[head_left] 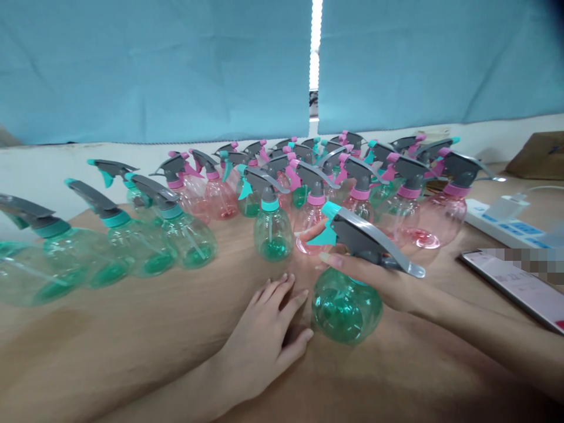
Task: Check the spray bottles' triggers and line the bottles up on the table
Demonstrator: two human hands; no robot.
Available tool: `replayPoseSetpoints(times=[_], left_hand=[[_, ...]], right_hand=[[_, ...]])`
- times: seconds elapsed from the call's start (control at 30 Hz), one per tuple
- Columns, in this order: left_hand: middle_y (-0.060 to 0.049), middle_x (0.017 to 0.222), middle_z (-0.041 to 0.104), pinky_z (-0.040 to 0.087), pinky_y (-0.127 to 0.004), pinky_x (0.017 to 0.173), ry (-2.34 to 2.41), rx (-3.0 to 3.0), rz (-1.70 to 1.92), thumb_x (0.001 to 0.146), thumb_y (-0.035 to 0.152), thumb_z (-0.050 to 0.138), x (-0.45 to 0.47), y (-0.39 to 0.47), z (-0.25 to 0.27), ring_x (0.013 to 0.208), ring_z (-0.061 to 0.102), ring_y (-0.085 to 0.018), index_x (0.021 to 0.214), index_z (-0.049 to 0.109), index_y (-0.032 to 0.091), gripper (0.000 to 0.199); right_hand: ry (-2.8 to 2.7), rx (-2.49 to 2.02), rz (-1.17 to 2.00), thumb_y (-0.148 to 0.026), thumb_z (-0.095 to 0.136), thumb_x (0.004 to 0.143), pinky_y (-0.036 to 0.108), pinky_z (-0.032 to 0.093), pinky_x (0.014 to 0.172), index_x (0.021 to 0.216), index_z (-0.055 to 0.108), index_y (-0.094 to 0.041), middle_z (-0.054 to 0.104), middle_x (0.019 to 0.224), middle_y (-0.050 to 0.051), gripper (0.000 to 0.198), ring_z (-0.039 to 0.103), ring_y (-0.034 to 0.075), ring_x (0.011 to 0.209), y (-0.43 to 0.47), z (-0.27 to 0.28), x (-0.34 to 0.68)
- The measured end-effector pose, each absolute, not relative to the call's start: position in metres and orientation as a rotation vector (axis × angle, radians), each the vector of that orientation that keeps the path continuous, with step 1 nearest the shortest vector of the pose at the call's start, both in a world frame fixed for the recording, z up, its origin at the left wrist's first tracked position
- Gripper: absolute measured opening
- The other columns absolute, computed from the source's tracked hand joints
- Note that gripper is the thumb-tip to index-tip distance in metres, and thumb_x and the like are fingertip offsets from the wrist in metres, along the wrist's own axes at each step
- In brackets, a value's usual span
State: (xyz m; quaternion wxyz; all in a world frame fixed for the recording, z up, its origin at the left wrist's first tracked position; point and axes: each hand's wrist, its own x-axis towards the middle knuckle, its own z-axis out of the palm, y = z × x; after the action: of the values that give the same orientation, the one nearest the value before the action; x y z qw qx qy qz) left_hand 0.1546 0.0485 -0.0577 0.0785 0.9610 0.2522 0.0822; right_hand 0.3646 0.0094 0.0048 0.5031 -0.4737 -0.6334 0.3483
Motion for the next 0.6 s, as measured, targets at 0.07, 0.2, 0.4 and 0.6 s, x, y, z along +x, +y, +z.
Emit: replayPoseSetpoints(times=[0.07, 0.2, 0.4, 0.6], left_hand=[[-0.015, 0.142, 0.043, 0.035, -0.051, 0.104, 0.752, 2.875, 0.249, 0.092, 0.037, 0.054, 0.1545, 0.0485, -0.0578, 0.130, 0.039, -0.032, 0.134, 0.048, 0.017, 0.046], [-0.015, 0.143, 0.043, 0.035, -0.051, 0.104, 0.752, 2.873, 0.262, 0.092, 0.037, 0.054, 0.1534, 0.0480, -0.0580, 0.131, 0.038, -0.032, 0.134, 0.047, 0.017, 0.047], [-0.015, 0.143, 0.043, 0.034, -0.052, 0.104, 0.758, 2.871, 0.233, 0.093, 0.037, 0.054, 0.1535, 0.0473, -0.0568, 0.130, 0.039, -0.032, 0.134, 0.047, 0.017, 0.046], [-0.016, 0.143, 0.042, 0.034, -0.051, 0.104, 0.756, 2.882, 0.232, 0.093, 0.037, 0.054, 0.1542, 0.0483, -0.0583, 0.131, 0.038, -0.031, 0.135, 0.046, 0.017, 0.048]], right_hand=[[-1.527, -1.135, 0.857, -0.036, 0.060, 0.084, 0.027, 0.047, 0.062, 0.103, 0.059, -0.025, 0.060, 0.078, -0.001, 0.022, 0.059, 0.014, 0.069, 0.0093, 0.0045, 0.3645], [-1.546, -1.133, 0.884, -0.038, 0.059, 0.086, 0.028, 0.048, 0.066, 0.105, 0.058, -0.026, 0.060, 0.079, -0.001, 0.023, 0.059, 0.014, 0.068, 0.0101, 0.0023, 0.3651], [-1.549, -1.156, 0.870, -0.037, 0.059, 0.085, 0.026, 0.044, 0.059, 0.103, 0.058, -0.027, 0.054, 0.071, -0.004, 0.021, 0.049, 0.010, 0.058, 0.0102, 0.0034, 0.3656], [-1.541, -1.159, 0.898, -0.033, 0.059, 0.085, 0.025, 0.042, 0.059, 0.105, 0.057, -0.025, 0.051, 0.068, -0.004, 0.022, 0.048, 0.011, 0.061, 0.0073, 0.0088, 0.3641]])
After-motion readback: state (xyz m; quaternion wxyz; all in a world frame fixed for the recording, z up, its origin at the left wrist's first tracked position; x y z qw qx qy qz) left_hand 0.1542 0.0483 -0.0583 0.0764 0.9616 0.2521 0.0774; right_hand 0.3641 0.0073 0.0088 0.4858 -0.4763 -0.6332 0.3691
